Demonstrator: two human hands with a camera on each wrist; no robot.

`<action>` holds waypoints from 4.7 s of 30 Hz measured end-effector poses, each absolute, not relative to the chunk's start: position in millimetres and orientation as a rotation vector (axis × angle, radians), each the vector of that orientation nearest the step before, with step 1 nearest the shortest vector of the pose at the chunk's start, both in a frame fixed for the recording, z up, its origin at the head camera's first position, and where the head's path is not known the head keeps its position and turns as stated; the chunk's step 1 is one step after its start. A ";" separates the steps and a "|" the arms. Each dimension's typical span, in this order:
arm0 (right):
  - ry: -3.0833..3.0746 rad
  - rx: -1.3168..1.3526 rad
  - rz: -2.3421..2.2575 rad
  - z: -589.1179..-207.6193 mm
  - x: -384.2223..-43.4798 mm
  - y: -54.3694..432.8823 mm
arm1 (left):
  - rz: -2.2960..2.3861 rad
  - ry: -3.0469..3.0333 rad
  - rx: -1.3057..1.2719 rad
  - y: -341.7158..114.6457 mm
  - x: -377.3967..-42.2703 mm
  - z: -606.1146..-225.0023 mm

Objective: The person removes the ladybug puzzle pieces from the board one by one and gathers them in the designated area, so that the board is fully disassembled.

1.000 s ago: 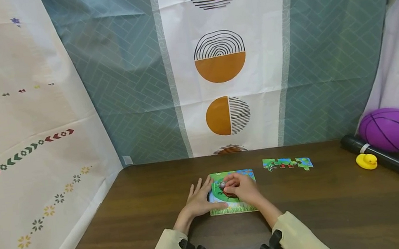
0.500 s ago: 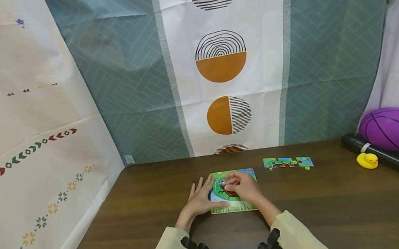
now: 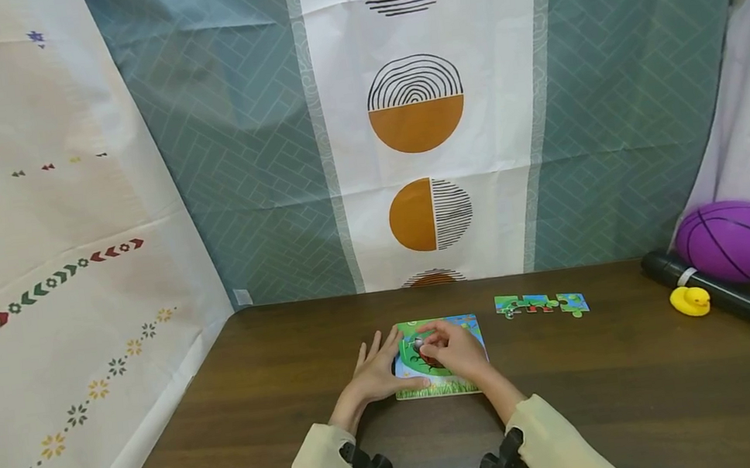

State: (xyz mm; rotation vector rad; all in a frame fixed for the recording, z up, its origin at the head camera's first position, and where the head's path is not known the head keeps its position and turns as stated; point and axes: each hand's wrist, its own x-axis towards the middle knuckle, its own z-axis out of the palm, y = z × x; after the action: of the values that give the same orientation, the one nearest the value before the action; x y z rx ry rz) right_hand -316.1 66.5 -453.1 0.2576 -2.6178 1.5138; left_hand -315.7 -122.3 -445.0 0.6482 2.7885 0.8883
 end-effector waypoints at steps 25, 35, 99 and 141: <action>-2.462 0.579 1.894 -455.1 -316.9 77.5 | 0.897 2.775 0.658 -121.6 -316.1 -444.5; -2.453 0.419 1.790 -454.4 -316.0 72.6 | 0.891 2.774 0.672 -120.9 -316.1 -443.7; -2.573 0.054 1.241 -456.8 -323.0 224.4 | 0.922 2.752 0.677 -121.8 -317.7 -446.2; -2.523 0.055 1.251 -455.8 -324.8 214.9 | 0.917 2.766 0.677 -124.4 -316.4 -448.5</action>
State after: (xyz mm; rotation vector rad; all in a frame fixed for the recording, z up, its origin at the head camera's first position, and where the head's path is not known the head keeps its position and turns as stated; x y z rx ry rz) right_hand -324.8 214.9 -455.8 0.0550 -2.5229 1.2508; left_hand -316.4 -124.4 -448.5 0.6769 2.7659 0.9173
